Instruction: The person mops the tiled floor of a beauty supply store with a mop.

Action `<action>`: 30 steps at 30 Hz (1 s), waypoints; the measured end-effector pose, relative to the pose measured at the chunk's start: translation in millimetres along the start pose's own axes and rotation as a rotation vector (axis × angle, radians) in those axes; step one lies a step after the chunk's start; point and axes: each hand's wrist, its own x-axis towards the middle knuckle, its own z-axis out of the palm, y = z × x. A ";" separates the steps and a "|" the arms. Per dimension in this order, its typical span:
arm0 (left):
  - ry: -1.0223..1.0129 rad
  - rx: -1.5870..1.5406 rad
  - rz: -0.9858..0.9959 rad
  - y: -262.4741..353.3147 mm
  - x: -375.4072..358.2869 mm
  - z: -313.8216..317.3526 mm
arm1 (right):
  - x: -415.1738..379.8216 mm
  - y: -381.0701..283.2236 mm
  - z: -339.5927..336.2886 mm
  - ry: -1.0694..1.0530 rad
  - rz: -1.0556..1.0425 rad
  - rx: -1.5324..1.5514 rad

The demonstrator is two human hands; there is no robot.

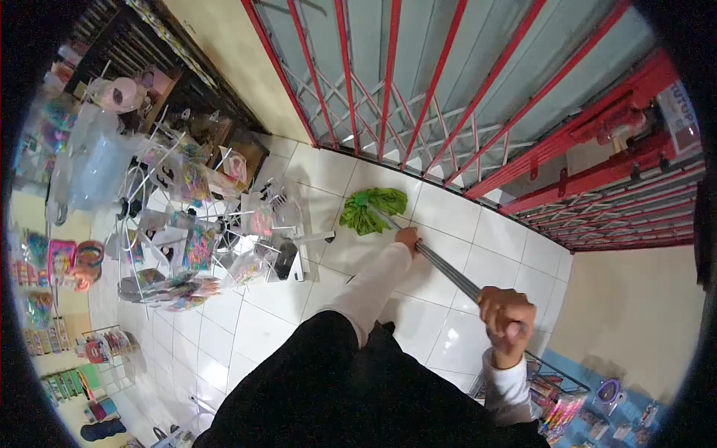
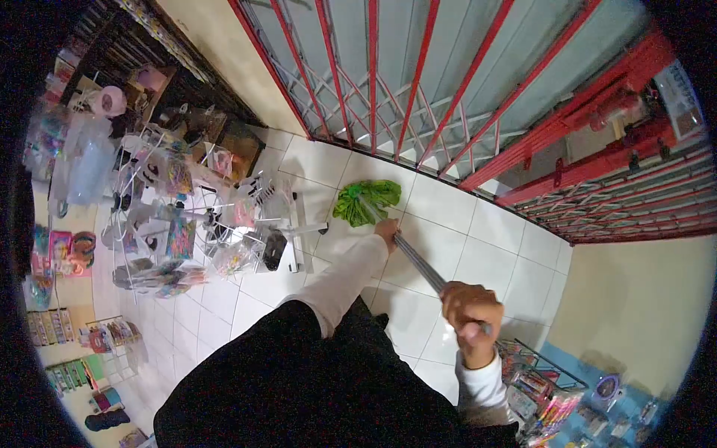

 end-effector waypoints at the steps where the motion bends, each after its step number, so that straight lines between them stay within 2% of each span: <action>1: -0.057 0.040 -0.051 9.0 7.2 -9.6 | 7.4 2.6 -4.1 0.027 0.005 0.015; 2: -0.112 0.082 -0.100 14.2 18.3 -12.8 | 15.1 5.9 -6.9 0.053 0.007 0.032; 4: -0.056 -0.039 -0.153 -18.8 56.6 33.3 | 29.1 17.0 -7.0 0.078 0.005 0.056; 7: 0.010 0.082 -0.037 -38.6 51.8 -16.9 | 43.9 44.8 2.6 0.107 0.003 0.045; 8: -0.026 0.099 -0.050 -60.7 57.7 -22.5 | 45.5 63.0 9.7 0.084 -0.049 0.030; 12: -0.128 0.173 -0.094 -138.6 103.9 -57.9 | 74.3 111.6 51.7 -0.056 -0.020 0.039; 15: -0.161 0.208 -0.098 -169.6 144.0 -70.3 | 107.8 134.7 62.5 0.010 -0.067 0.088; 19: -0.167 0.240 0.083 -198.8 180.2 -38.6 | 136.9 131.0 62.6 0.049 -0.044 0.103; 22: 0.064 0.357 0.325 -188.8 169.4 -4.7 | 130.4 100.4 63.4 0.124 0.029 0.043; 24: 0.318 0.234 0.373 -146.2 122.0 -38.3 | 139.7 64.2 69.5 0.181 0.113 -0.012; 26: 0.237 -0.241 0.142 -138.9 119.7 -45.8 | 142.1 57.3 71.4 0.133 0.121 0.002; 27: 0.015 -0.639 -0.121 -150.9 130.4 -43.1 | 139.3 66.0 74.3 0.117 0.072 -0.004; 30: -0.178 0.120 0.040 -156.7 153.1 -62.8 | 144.3 91.7 80.3 0.079 -0.013 -0.007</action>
